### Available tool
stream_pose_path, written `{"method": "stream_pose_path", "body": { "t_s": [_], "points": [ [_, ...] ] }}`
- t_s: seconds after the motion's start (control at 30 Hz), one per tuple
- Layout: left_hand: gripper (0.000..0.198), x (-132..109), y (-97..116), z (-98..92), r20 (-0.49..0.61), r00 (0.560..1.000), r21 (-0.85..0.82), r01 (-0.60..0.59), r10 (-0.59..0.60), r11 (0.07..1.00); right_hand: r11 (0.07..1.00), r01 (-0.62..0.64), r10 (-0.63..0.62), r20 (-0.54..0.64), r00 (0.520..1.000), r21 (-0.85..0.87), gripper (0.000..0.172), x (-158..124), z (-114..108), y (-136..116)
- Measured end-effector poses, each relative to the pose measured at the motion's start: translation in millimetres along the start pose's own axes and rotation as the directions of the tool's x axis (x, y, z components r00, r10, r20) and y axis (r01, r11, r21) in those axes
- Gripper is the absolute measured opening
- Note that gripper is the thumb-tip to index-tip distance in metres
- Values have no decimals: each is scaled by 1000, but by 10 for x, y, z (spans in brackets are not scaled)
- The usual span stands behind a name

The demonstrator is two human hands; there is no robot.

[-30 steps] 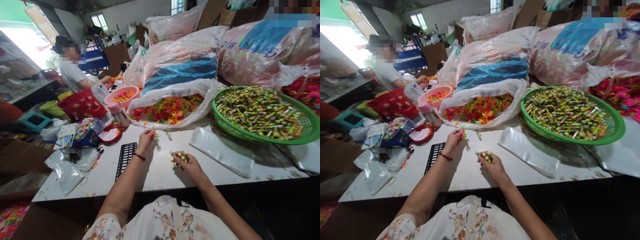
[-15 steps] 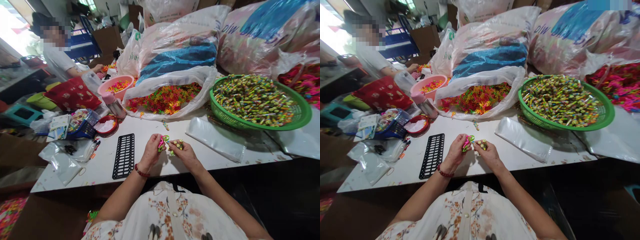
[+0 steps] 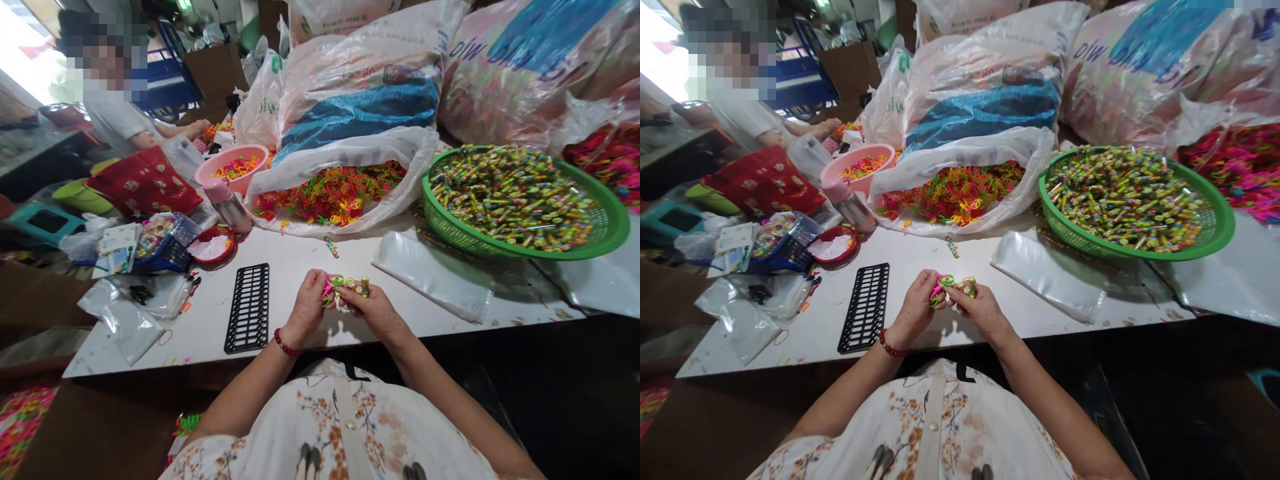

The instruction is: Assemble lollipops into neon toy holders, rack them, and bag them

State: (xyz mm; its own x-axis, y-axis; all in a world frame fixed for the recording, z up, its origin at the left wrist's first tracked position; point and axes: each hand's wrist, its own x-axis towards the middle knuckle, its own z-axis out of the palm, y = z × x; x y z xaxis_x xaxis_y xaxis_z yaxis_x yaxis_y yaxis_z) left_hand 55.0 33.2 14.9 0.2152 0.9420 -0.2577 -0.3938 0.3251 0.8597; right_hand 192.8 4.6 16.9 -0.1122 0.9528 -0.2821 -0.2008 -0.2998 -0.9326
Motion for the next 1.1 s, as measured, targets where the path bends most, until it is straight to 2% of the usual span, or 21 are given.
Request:
{"method": "stream_pose_path", "body": {
  "t_s": [0.2,0.33,0.43,0.6,0.7,0.77,0.83,0.97,1.03,1.1],
  "points": [
    [40,21,-87,-29,-23,999,95,-30,32,995,996,-68,66,47,997,51,43,12,-66,16],
    [37,36,-133,-101,-32,994,286,-91,104,954,985,-153,144,115,983,83,42,28,-113,19],
    [35,37,-138,-139,-33,992,397,-99,122,912,984,-168,159,139,977,56,42,32,-117,1],
    [33,66,-183,-146,-113,984,362,-87,136,928,994,-109,112,109,988,-31,42,62,-40,97],
    [31,112,-251,-154,-141,982,319,-74,124,945,972,-54,63,33,997,-229,38,80,-13,205],
    [29,145,-287,-169,-153,978,334,-87,145,939,909,43,-43,9,999,-414,35,96,-51,229],
    [26,180,-293,-195,-165,964,425,-124,211,897,798,156,-191,2,982,-583,34,142,-147,193],
    [22,355,-159,-270,-30,947,700,-209,321,683,555,254,-444,-24,896,-792,25,429,-389,12],
    [17,572,-9,-303,2,926,790,-232,377,568,461,285,-489,28,872,-841,18,668,-430,-64],
    [15,893,179,-317,-24,904,851,-206,428,483,369,281,-457,91,885,-886,17,924,-389,-95]
  ]
}}
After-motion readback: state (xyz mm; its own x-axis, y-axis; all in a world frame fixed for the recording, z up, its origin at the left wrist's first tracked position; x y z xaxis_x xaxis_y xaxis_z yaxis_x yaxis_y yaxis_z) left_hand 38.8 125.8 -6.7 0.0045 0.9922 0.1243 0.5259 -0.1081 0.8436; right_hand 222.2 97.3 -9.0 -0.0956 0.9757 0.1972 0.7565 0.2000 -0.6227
